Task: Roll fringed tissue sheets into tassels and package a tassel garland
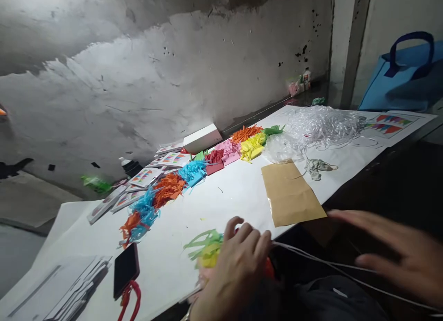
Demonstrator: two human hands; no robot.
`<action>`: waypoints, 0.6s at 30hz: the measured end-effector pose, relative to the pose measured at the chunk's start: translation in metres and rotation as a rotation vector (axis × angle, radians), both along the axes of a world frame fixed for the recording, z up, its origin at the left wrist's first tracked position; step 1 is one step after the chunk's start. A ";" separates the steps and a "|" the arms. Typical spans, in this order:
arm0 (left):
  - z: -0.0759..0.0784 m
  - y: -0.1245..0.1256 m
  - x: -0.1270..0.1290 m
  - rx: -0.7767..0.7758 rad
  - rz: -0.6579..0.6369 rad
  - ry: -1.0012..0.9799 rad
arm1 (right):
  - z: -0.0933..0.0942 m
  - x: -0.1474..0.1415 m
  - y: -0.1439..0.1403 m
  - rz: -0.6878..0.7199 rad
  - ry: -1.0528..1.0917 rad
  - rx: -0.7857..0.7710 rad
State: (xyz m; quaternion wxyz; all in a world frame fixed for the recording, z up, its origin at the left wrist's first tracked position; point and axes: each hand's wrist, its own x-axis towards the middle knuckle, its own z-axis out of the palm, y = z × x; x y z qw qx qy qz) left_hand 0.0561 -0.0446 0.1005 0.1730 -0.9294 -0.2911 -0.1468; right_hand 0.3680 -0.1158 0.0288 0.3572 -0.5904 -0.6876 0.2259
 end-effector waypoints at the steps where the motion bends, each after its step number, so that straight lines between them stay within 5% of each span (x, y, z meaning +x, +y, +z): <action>1: -0.003 -0.002 0.010 -0.030 0.000 0.019 | 0.008 -0.024 0.011 0.170 0.022 -0.055; 3: -0.007 -0.003 0.021 -0.077 -0.001 0.003 | 0.027 -0.070 0.033 0.430 0.108 -0.166; 6: -0.012 0.001 0.011 -0.233 -0.017 -0.217 | 0.053 -0.106 0.059 0.477 0.164 -0.199; 10: -0.037 0.005 -0.016 -0.735 0.004 -0.700 | 0.066 -0.105 0.071 0.580 0.296 -0.223; 14: -0.072 -0.001 -0.016 -1.324 -0.080 -1.033 | 0.061 -0.100 0.076 0.707 0.504 -0.237; 16: -0.081 -0.004 -0.009 -1.416 0.008 -1.138 | 0.055 -0.098 0.078 0.683 0.542 -0.247; 18: -0.081 -0.006 -0.006 -1.351 0.165 -1.192 | 0.047 -0.096 0.080 0.569 0.586 -0.295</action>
